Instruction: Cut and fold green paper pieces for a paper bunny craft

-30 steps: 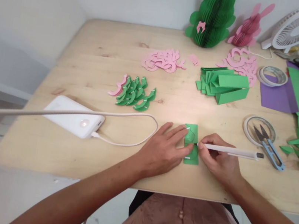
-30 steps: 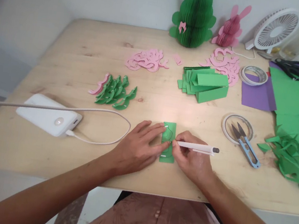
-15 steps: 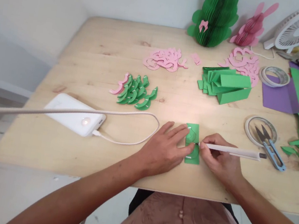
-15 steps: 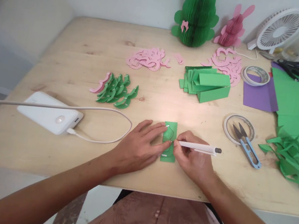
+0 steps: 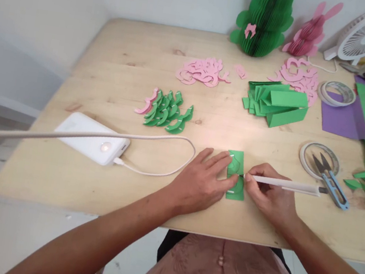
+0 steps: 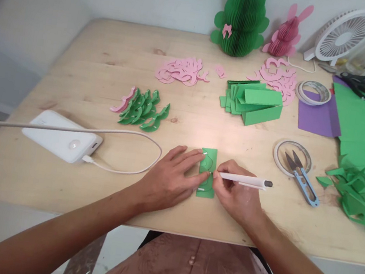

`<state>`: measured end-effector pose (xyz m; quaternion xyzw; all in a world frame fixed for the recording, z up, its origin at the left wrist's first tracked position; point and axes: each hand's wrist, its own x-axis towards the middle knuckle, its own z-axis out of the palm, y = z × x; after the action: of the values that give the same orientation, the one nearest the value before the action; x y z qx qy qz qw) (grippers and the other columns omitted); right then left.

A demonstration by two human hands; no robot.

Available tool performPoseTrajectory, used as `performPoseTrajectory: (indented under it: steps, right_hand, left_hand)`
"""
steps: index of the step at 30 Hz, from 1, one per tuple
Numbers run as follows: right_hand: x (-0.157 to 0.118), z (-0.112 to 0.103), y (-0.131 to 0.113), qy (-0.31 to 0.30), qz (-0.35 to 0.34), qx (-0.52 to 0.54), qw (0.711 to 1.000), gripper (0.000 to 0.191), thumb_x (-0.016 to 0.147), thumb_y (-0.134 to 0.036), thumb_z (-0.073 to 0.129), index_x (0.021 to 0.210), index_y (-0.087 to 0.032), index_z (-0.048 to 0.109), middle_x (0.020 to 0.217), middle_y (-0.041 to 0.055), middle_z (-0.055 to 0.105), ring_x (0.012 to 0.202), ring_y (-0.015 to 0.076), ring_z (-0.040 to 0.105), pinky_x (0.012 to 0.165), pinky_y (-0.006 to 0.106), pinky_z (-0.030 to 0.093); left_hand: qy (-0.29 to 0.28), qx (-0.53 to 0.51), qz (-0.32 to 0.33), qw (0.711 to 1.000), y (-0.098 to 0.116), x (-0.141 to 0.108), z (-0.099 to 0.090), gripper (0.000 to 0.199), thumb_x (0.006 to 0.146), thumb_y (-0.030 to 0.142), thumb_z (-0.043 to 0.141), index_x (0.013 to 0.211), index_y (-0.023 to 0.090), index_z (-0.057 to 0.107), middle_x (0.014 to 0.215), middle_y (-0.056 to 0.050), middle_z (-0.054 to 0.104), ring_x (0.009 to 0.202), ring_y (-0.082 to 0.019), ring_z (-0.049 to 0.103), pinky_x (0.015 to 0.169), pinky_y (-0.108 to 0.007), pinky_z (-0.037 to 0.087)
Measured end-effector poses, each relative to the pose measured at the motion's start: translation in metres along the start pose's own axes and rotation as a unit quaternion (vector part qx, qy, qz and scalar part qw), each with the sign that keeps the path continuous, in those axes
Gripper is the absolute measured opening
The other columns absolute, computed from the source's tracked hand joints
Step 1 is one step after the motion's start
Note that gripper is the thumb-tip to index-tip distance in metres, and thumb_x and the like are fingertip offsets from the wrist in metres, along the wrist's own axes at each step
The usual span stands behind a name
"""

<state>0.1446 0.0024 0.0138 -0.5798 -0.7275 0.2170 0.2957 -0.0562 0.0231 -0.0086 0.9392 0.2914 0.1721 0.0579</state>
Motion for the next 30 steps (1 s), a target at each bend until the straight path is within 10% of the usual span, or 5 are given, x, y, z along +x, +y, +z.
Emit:
performPoseTrajectory:
  steps: [30]
  right_hand:
    - [-0.0013, 0.0005, 0.0003, 0.015, 0.001, 0.016, 1.000, 0.011, 0.082, -0.021, 0.055, 0.072, -0.020, 0.055, 0.054, -0.0045, 0.053, 0.043, 0.0073, 0.044, 0.040, 0.019, 0.034]
  left_hand:
    - [-0.007, 0.006, 0.003, 1.000, -0.0001, -0.0007, 0.0002, 0.033, 0.086, 0.020, 0.048, 0.118, 0.020, 0.056, 0.130, -0.018, 0.052, 0.129, -0.029, 0.044, 0.104, -0.050, 0.034]
